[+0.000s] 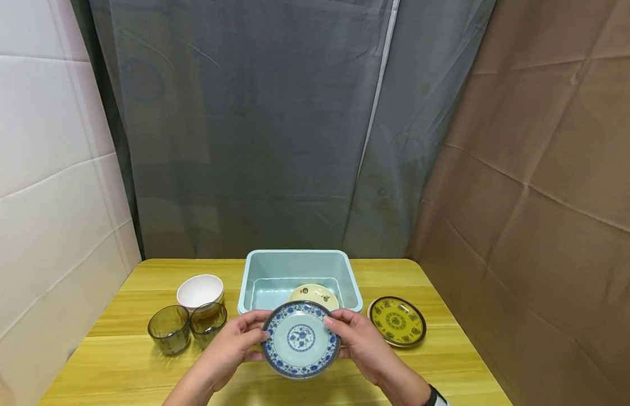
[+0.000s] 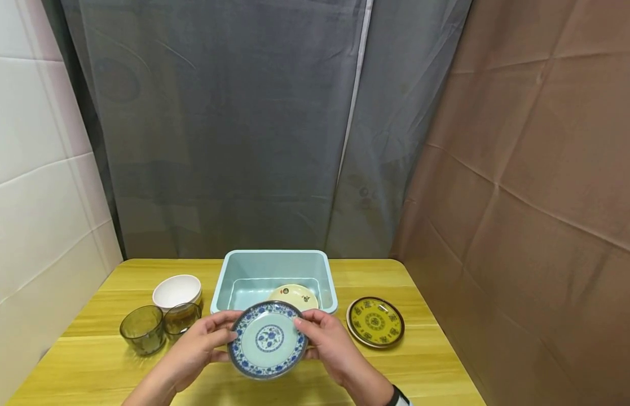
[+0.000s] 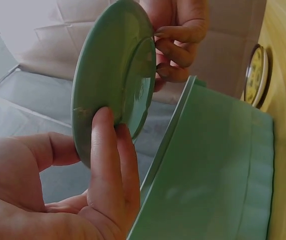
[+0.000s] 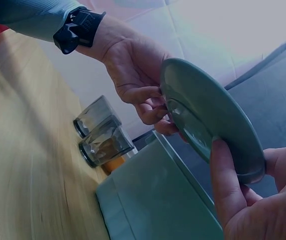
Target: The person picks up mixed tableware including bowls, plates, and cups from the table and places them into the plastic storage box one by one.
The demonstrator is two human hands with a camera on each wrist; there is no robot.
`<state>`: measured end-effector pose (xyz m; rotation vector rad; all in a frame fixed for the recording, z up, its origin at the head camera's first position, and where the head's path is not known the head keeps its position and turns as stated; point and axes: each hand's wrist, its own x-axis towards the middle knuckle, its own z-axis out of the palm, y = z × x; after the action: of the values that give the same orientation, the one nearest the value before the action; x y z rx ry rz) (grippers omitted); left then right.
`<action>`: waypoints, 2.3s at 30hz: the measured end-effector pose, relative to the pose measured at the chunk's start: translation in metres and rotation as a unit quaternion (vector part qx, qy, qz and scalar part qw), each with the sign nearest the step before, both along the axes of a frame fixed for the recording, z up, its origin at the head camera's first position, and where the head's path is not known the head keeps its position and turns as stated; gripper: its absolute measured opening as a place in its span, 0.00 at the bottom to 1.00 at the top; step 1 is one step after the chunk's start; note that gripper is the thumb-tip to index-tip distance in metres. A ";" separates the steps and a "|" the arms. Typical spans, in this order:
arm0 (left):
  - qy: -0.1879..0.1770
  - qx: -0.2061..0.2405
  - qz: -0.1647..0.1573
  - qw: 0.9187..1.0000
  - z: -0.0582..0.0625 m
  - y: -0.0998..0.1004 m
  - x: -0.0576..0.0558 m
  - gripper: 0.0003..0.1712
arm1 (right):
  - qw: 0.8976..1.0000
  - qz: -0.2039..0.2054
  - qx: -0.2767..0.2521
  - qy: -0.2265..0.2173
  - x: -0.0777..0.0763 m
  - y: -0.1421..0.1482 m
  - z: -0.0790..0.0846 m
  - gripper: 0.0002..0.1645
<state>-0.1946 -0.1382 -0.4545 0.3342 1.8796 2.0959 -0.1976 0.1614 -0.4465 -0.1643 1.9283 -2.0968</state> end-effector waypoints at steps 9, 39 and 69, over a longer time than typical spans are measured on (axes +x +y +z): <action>-0.001 -0.011 0.009 1.000 0.002 0.002 -0.002 0.32 | 1.000 0.006 0.004 -0.007 -0.001 0.001 0.001 0.19; -0.002 -0.098 -0.017 0.995 0.056 -0.009 -0.089 0.30 | 0.996 -0.065 0.054 0.015 0.012 0.056 0.007 0.14; 0.058 -0.381 -0.162 0.908 0.059 0.037 -0.185 0.15 | 0.998 -0.033 0.060 0.012 0.020 0.057 0.004 0.16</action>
<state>-0.3794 -0.1011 -0.3959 0.5308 2.3338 1.0348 -0.1776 0.2188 -0.4421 -0.1014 2.0942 -2.0201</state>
